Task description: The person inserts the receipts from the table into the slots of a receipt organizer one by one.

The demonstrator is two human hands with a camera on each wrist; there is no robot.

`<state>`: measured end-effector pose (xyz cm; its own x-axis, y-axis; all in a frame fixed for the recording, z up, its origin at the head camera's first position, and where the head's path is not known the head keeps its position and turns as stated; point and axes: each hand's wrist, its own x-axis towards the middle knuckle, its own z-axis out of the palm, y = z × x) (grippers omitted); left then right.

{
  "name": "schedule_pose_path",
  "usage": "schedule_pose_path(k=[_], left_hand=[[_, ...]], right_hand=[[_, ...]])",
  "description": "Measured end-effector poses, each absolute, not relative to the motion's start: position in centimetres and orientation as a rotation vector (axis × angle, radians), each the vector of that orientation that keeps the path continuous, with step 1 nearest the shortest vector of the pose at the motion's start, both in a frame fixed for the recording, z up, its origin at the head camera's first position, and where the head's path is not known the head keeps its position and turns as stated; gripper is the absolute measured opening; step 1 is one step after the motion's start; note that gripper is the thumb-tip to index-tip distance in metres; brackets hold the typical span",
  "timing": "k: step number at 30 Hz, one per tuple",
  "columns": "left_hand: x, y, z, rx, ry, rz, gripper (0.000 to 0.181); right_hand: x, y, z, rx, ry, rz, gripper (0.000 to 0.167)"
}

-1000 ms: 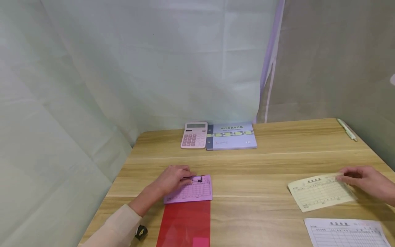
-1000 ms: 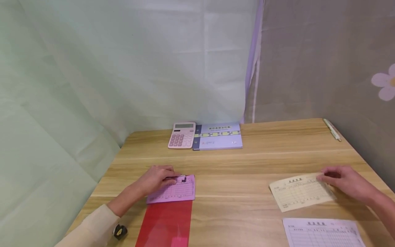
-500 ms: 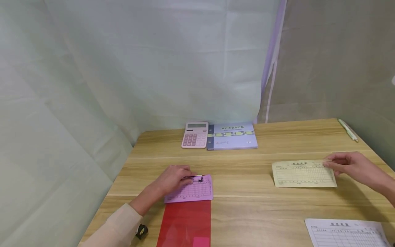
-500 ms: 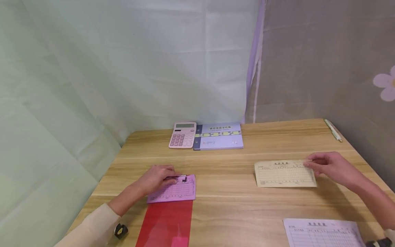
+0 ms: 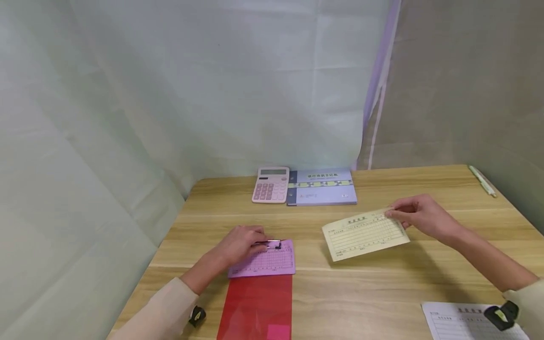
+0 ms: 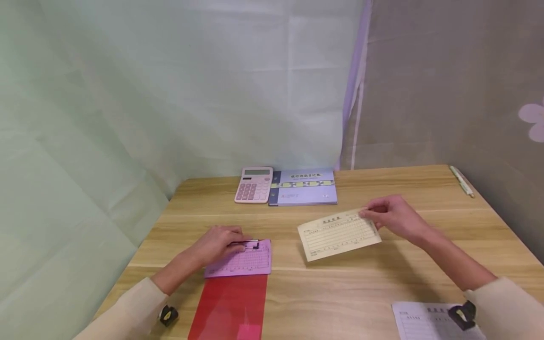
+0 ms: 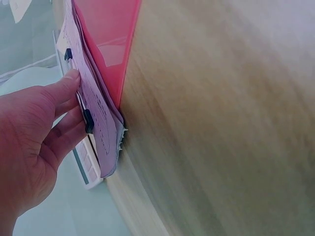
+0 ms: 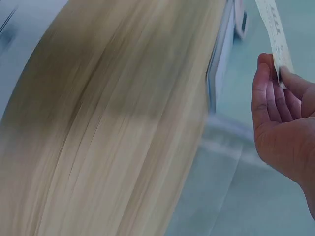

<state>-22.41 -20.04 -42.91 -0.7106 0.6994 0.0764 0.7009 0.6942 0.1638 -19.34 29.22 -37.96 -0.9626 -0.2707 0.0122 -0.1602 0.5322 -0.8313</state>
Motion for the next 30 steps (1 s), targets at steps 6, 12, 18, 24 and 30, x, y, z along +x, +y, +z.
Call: schedule_pose_path(k=[6, 12, 18, 24, 30], left_hand=[[-22.5, -19.9, -42.8, -1.198, -2.883, -0.282, 0.029], [-22.6, -19.9, -42.7, -1.220, -2.860, -0.264, 0.027], [-22.5, -19.9, -42.8, -1.226, -2.843, -0.219, 0.025], [-22.4, -19.8, -42.7, -1.192, -2.893, -0.219, 0.028], [-22.3, -19.8, -42.5, -1.187, -2.913, -0.231, 0.029]], right_hand=[[-19.5, 24.1, -38.3, -0.315, 2.450, -1.552, 0.029], [-19.4, 19.0, -39.4, -0.220, 2.261, -1.685, 0.024], [-18.6, 14.1, -41.3, -0.051, 2.192, -1.746, 0.019], [-17.4, 10.9, -43.2, -0.047, 2.340, -1.615, 0.012], [-17.7, 10.3, -43.4, -0.221, 2.493, -1.434, 0.019]])
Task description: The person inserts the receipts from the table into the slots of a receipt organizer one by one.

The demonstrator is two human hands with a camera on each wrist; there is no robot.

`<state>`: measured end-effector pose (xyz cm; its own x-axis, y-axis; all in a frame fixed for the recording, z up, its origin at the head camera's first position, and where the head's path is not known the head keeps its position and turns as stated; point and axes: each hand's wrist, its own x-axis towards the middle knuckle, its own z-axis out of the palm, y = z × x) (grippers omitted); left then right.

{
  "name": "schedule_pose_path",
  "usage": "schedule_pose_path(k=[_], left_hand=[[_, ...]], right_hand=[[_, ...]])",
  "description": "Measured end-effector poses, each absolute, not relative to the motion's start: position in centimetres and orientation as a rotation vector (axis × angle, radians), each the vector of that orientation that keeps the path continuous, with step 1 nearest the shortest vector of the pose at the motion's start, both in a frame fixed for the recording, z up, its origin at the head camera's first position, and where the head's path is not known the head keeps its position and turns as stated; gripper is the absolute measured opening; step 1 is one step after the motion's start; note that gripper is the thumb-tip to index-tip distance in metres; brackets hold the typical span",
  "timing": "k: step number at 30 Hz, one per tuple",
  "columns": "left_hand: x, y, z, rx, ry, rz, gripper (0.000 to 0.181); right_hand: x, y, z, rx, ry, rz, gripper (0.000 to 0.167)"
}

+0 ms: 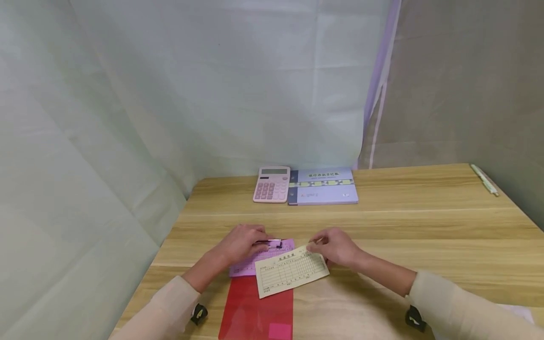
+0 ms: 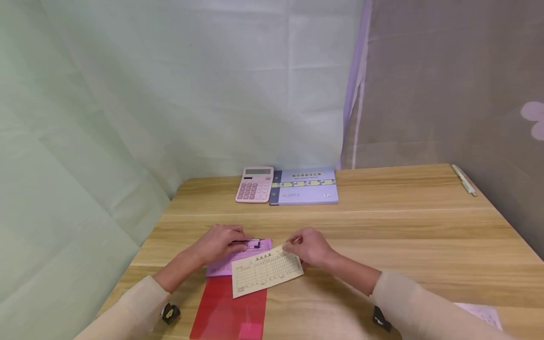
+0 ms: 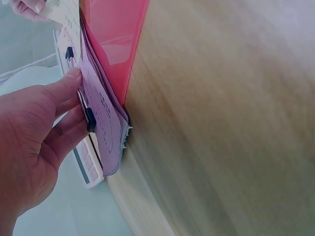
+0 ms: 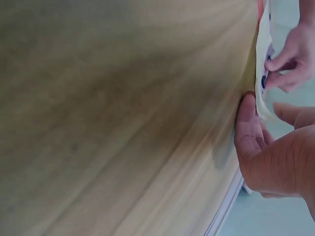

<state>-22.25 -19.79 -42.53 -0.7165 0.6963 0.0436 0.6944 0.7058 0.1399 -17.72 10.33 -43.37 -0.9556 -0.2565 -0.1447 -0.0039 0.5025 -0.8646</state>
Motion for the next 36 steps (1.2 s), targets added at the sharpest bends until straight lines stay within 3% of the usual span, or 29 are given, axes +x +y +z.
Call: schedule_pose_path(k=[4, 13, 20, 30, 36], left_hand=[[-22.2, -19.9, -42.5, 1.169, 2.885, 0.228, 0.030], [-22.5, -19.9, -42.6, 1.216, 2.872, 0.249, 0.027], [-22.4, -19.8, -42.5, 1.193, 2.873, 0.227, 0.029], [-22.4, -19.7, -42.4, 1.169, 2.880, 0.195, 0.030], [-22.6, -19.8, -42.6, 1.229, 2.877, 0.204, 0.027]], right_hand=[[-18.4, 10.5, -43.1, -0.361, 2.526, -1.402, 0.008], [-19.0, 8.7, -42.9, -0.385, 2.520, -1.475, 0.009], [-18.5, 6.7, -43.6, -0.332, 2.447, -1.512, 0.020], [-18.8, 6.0, -43.1, -0.575, 2.731, -1.340, 0.012], [-19.0, 5.6, -42.3, -0.576, 2.673, -1.369, 0.009]])
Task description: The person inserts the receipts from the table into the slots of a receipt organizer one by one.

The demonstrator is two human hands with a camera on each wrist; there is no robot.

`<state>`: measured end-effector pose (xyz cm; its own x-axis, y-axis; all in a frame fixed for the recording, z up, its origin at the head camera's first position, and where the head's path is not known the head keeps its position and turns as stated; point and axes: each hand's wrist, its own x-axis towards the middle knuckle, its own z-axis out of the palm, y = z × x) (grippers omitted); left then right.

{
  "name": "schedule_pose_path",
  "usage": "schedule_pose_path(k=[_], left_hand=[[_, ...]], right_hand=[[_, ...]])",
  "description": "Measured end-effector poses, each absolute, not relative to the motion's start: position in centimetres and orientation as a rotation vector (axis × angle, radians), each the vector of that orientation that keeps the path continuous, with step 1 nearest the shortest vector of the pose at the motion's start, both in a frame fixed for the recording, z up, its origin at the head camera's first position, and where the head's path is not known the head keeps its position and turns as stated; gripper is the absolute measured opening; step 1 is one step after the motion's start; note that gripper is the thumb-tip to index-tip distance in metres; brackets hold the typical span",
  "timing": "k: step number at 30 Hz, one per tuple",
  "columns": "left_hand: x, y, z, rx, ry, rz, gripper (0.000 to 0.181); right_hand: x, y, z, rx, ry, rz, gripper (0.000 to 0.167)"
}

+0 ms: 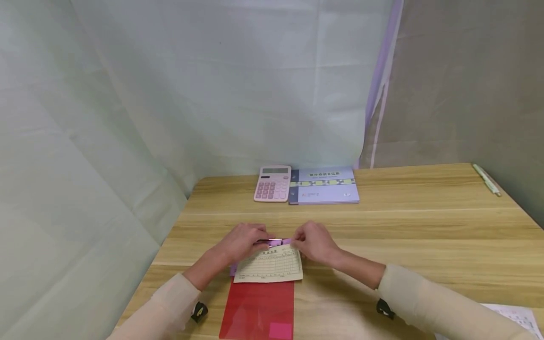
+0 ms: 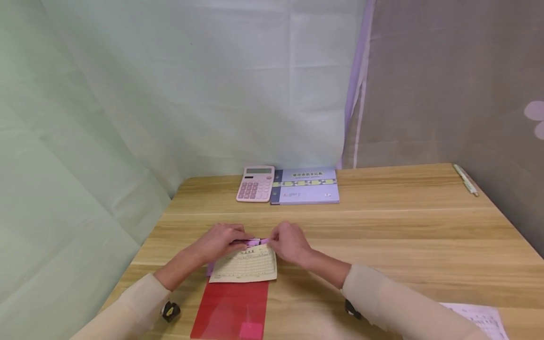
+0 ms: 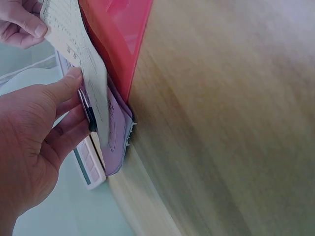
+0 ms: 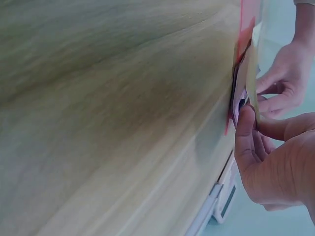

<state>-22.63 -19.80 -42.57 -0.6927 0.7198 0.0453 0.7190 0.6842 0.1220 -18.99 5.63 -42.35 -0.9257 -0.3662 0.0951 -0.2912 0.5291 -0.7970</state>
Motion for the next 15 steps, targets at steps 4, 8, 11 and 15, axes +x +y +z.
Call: schedule_pose_path(k=[4, 8, 11, 15], left_hand=[[-22.7, -19.9, -42.7, 1.277, 2.875, 0.236, 0.026], [-22.6, -19.9, -42.7, 1.291, 2.876, 0.233, 0.026], [-22.5, -19.9, -42.8, 1.346, 2.889, 0.162, 0.027], [-22.4, -19.8, -43.1, 1.464, 2.912, 0.038, 0.026]], right_hand=[[-19.2, 5.3, -42.6, -0.541, 2.610, -1.410, 0.009], [-19.5, 5.0, -43.3, -0.499, 2.605, -1.417, 0.012], [-19.7, 4.9, -43.8, -0.483, 2.622, -1.410, 0.014], [-19.8, 4.8, -44.1, -0.478, 2.647, -1.392, 0.017]])
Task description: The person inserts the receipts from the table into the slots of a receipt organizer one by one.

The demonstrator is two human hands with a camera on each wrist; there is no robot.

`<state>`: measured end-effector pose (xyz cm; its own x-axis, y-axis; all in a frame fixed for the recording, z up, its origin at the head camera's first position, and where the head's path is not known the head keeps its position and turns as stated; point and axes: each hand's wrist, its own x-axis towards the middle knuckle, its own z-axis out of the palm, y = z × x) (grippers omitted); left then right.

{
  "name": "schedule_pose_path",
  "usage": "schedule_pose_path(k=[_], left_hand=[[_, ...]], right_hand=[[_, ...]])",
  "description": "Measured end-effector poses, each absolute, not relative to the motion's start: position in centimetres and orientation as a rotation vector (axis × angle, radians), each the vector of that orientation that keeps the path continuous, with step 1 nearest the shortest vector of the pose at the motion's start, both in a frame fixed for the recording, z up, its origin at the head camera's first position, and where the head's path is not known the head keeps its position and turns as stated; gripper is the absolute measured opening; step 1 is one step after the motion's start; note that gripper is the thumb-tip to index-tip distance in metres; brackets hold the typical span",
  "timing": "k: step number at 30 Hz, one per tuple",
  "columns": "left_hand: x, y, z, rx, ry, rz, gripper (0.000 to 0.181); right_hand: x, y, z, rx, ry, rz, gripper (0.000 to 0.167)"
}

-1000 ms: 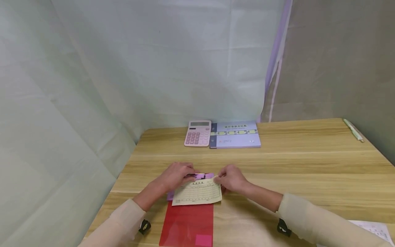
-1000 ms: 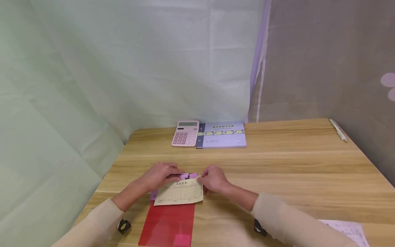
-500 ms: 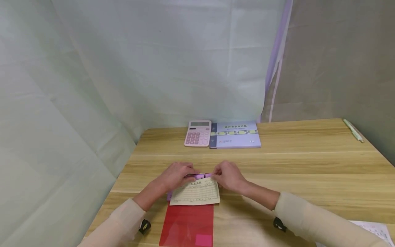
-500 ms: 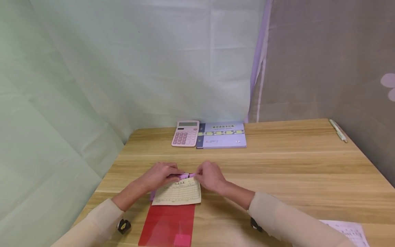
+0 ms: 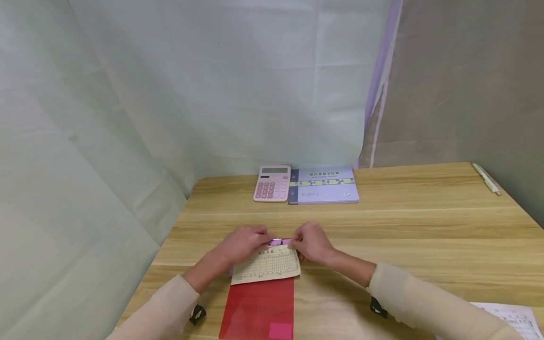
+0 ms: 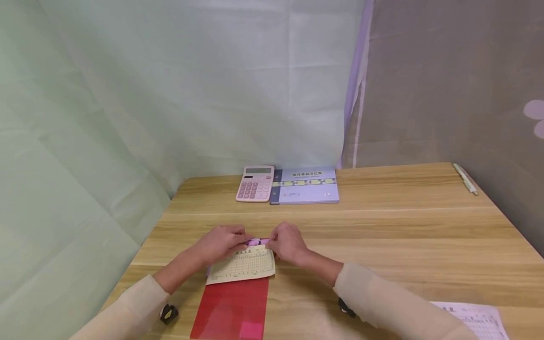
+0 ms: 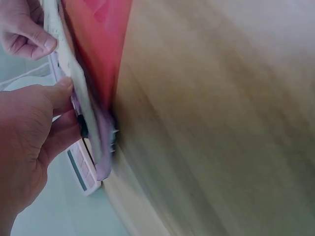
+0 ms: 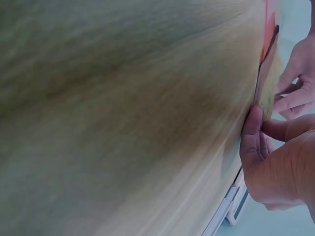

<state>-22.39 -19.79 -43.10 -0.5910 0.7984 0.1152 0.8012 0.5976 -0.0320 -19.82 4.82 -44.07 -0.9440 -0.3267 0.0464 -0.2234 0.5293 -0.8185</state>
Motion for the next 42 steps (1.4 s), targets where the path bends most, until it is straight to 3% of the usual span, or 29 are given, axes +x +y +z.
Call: schedule_pose_path(k=[32, 42], left_hand=[[-22.1, -20.1, -43.9, -1.347, -2.574, 0.042, 0.034], [-21.7, -19.8, -43.8, -1.310, -2.623, -0.046, 0.020]], right_hand=[[-20.8, 4.1, -44.1, -0.602, 2.741, -1.229, 0.028], [-21.6, 4.3, -44.1, -0.566, 2.601, -1.250, 0.027]])
